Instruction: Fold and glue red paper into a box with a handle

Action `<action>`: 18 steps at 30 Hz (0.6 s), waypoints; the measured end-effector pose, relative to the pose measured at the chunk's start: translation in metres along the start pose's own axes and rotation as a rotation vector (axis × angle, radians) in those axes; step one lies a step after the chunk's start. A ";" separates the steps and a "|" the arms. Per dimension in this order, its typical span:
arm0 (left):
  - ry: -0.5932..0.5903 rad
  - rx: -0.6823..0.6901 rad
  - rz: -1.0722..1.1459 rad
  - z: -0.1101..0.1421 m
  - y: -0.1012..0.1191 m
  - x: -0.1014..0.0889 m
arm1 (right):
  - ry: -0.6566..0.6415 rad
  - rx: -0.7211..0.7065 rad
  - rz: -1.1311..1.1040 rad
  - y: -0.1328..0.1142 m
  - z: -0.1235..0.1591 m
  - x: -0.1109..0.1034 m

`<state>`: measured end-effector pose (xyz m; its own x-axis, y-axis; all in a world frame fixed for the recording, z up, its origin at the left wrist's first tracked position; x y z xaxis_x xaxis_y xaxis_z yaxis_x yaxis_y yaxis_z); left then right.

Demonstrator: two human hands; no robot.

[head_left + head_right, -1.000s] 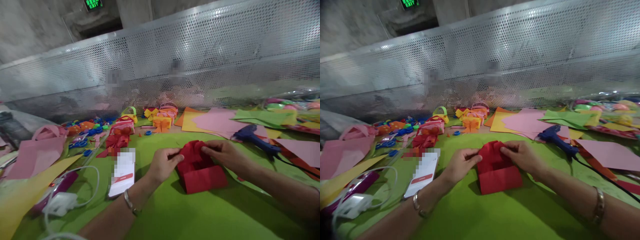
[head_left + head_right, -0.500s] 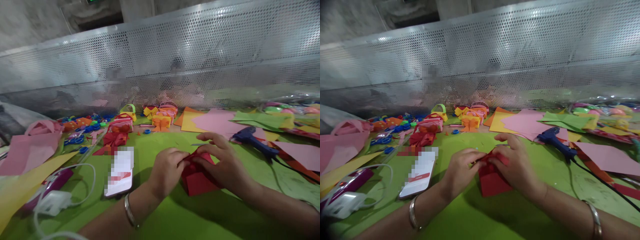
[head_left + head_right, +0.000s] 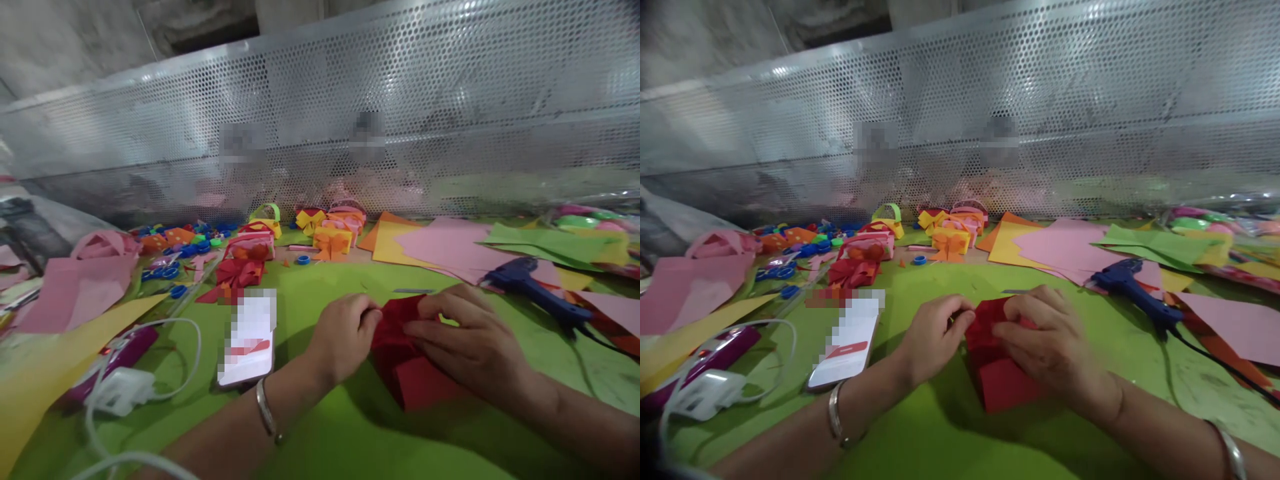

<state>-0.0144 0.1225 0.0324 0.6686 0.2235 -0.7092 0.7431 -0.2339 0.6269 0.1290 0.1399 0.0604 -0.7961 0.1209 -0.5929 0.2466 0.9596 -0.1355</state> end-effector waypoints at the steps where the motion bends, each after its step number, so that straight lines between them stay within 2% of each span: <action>1: 0.007 -0.012 -0.014 0.000 -0.001 0.001 | -0.022 -0.018 -0.015 -0.002 0.000 0.002; 6: 0.038 -0.058 -0.027 0.001 -0.006 0.004 | -0.080 0.004 -0.032 -0.001 0.001 0.010; 11: 0.034 -0.083 0.073 0.001 -0.005 0.004 | -0.076 0.075 -0.053 0.007 0.002 0.014; 18: 0.022 -0.104 0.141 0.001 -0.008 0.006 | -0.098 0.069 -0.022 0.009 0.001 0.019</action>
<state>-0.0165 0.1252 0.0230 0.7660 0.2168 -0.6052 0.6398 -0.1654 0.7505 0.1168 0.1504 0.0474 -0.7450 0.0712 -0.6633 0.2696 0.9416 -0.2017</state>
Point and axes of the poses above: each hand's wrist, its own z-axis away from the middle knuckle, its own x-axis out of the palm, y = z × x, the point moved 7 cm from there along -z, towards the middle knuckle, and after that the axes turned 8 degrees about x, right-handed, at the moved point
